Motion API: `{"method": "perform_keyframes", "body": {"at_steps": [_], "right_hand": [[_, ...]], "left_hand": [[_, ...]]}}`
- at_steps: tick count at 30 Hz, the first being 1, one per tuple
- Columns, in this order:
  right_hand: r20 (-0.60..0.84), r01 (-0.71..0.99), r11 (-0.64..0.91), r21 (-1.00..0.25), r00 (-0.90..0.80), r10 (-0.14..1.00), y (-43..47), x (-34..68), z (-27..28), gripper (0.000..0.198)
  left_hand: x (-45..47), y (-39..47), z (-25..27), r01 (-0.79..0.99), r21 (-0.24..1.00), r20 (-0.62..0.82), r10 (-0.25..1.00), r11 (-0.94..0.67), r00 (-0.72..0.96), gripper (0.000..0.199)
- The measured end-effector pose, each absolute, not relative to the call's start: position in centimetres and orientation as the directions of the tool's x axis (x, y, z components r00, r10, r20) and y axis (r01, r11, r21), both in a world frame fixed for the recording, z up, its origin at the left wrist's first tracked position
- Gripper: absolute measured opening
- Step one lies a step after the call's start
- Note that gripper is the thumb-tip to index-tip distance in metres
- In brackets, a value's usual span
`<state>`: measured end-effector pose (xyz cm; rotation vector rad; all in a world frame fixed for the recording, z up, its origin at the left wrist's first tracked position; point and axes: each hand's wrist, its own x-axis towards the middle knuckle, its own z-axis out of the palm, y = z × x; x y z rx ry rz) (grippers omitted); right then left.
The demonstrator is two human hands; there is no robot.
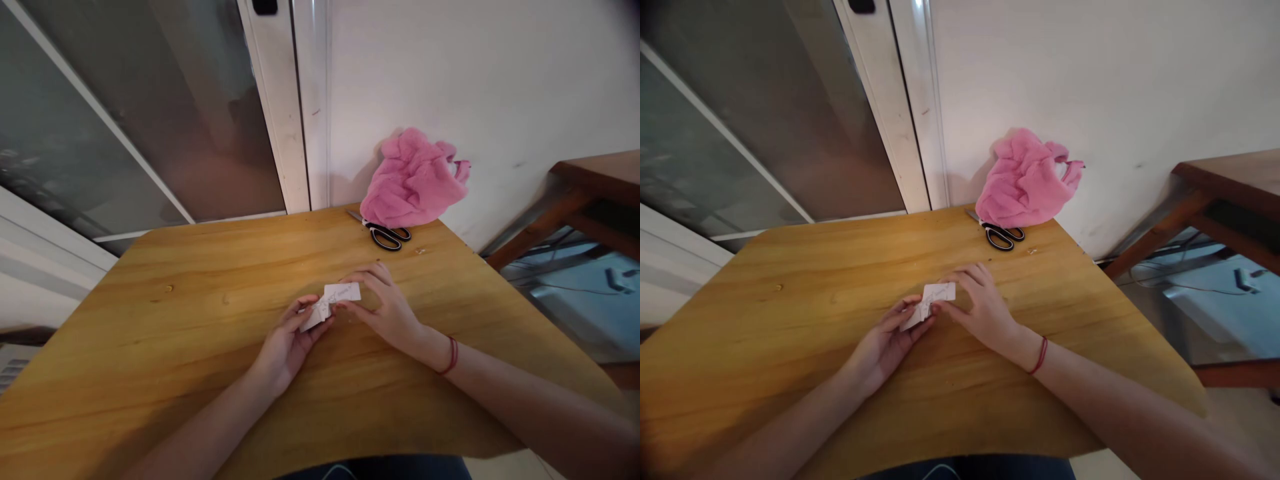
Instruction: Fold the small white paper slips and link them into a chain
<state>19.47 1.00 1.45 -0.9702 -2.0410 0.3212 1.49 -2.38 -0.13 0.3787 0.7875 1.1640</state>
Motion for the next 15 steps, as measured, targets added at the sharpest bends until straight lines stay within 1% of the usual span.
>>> {"method": "perform_keyframes", "body": {"at_steps": [1, 2, 4, 6, 8, 10, 13, 15], "right_hand": [[0.564, 0.517, 0.669, -0.535, -0.371, 0.738, 0.8, 19.2, 1.4, 0.020], [0.542, 0.510, 0.670, -0.539, -0.399, 0.740, 0.7, 18.9, 1.3, 0.021], [0.480, 0.500, 0.675, -0.543, -0.475, 0.738, 0.4, 18.3, 1.1, 0.029], [0.422, 0.497, 0.679, -0.541, -0.538, 0.730, 0.3, 17.9, 1.0, 0.041], [0.386, 0.501, 0.676, -0.541, -0.567, 0.728, 0.3, 17.9, 0.9, 0.047], [0.377, 0.500, 0.675, -0.543, -0.573, 0.728, 0.4, 18.0, 0.9, 0.040], [0.394, 0.488, 0.679, -0.549, -0.565, 0.725, 0.5, 18.2, 0.9, 0.026], [0.398, 0.482, 0.673, -0.561, -0.556, 0.730, 0.5, 18.3, 0.9, 0.024]], "left_hand": [[1.6, -2.4, 0.0, -0.683, 0.619, -0.360, 0.913, 0.388, 0.192, 0.009], [1.8, -2.5, 0.1, -0.691, 0.600, -0.364, 0.907, 0.403, 0.212, 0.013], [2.0, -2.7, 0.3, -0.683, 0.592, -0.356, 0.899, 0.428, 0.255, 0.018], [2.0, -2.8, 0.3, -0.645, 0.629, -0.330, 0.900, 0.434, 0.284, 0.014], [2.0, -2.9, 0.3, -0.608, 0.668, -0.306, 0.904, 0.428, 0.300, 0.019], [1.9, -3.0, 0.3, -0.594, 0.680, -0.300, 0.902, 0.431, 0.311, 0.022], [1.9, -3.1, 0.3, -0.597, 0.675, -0.301, 0.901, 0.433, 0.314, 0.020], [2.0, -3.0, 0.2, -0.599, 0.678, -0.294, 0.904, 0.426, 0.310, 0.020]]}}
